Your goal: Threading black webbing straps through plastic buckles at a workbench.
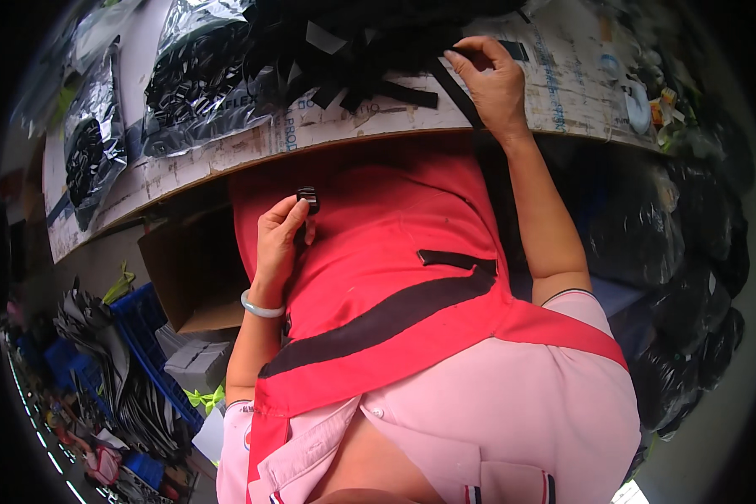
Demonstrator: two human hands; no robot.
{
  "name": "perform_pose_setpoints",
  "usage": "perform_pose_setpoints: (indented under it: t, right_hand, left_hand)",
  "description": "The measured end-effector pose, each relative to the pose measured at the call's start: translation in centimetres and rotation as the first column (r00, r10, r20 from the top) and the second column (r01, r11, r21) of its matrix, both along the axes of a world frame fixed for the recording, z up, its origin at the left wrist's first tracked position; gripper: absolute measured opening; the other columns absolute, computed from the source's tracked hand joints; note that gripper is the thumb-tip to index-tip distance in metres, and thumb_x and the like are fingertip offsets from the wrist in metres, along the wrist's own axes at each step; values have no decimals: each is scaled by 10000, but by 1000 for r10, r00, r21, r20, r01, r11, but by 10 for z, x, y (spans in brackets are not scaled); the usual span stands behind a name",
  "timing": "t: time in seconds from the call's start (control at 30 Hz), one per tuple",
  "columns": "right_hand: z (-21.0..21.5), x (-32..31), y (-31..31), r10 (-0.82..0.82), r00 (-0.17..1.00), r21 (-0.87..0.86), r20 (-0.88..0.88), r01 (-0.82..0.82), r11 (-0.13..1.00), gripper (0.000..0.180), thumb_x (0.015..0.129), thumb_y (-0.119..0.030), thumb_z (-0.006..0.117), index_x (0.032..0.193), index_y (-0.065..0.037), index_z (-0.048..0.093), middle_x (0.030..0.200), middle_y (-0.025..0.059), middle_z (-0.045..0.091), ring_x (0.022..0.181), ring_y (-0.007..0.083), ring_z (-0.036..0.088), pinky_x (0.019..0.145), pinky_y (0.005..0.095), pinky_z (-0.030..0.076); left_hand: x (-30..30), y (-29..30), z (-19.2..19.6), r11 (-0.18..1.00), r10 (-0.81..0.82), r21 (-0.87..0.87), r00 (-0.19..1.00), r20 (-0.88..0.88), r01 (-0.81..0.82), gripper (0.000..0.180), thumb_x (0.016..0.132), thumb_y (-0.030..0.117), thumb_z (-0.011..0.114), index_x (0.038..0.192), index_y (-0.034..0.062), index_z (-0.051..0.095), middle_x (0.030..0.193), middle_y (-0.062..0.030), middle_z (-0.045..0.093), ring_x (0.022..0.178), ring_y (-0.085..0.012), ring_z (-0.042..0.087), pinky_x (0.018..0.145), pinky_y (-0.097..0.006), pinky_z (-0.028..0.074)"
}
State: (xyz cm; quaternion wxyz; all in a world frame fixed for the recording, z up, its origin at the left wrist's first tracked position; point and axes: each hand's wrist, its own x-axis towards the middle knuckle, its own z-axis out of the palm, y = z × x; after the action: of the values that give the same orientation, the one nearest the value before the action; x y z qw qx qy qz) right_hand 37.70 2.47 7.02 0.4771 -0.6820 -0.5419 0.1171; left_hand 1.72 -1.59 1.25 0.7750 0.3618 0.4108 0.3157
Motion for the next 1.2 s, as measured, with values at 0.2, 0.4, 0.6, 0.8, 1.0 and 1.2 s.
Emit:
perform_pose_setpoints:
  t: [0.2,0.4,0.6,0.8,1.0,1.2]
  right_hand:
    - [67,-44,-3,248,930,499,-271,-84,863,161,965,-98,589,1122,-74,611,947,107,707,565,65,537,465,174,379]
    - [44,-115,-31,278,601,-260,-749,-653,711,190,961,-116,599,1136,-43,620,743,27,649,471,18,469,448,152,354]
    - [4,-157,-41,108,478,-358,-872,-771,526,198,958,-211,609,970,-15,627,674,10,604,456,24,483,416,173,349]
    - [1,-161,-39,-12,362,-304,-932,-763,571,208,972,-240,586,944,-38,624,684,20,614,434,20,449,404,157,318]
    - [-11,-173,-43,12,347,-236,-938,-665,709,248,945,-246,641,1053,-26,605,732,21,623,513,42,545,434,167,411]
    - [-12,-170,-40,135,404,-218,-905,-713,667,272,933,-233,659,1069,2,639,843,14,607,652,72,607,545,189,488]
  left_hand:
    - [4,5,12,989,42,146,994,-103,-27,182,971,160,602,955,-2,684,720,35,540,554,-27,439,481,-207,344]
    - [14,9,36,971,108,220,993,-41,-96,153,954,132,626,908,-4,681,665,48,505,514,-18,428,452,-195,312]
    - [7,4,22,912,214,380,970,-116,-155,124,896,43,673,999,-24,692,698,47,546,593,-29,466,508,-190,336]
    - [6,7,25,687,311,727,904,-294,-1,168,841,-3,693,1008,-14,678,743,-62,589,591,-134,542,520,-254,418]
    - [1,12,17,476,374,860,844,-386,182,253,806,-45,675,1054,-3,647,814,-139,618,646,-304,618,552,-351,498]
    - [-3,9,31,982,188,-40,973,137,-184,272,942,124,620,1141,-62,631,852,-83,679,660,-96,626,450,-201,464]
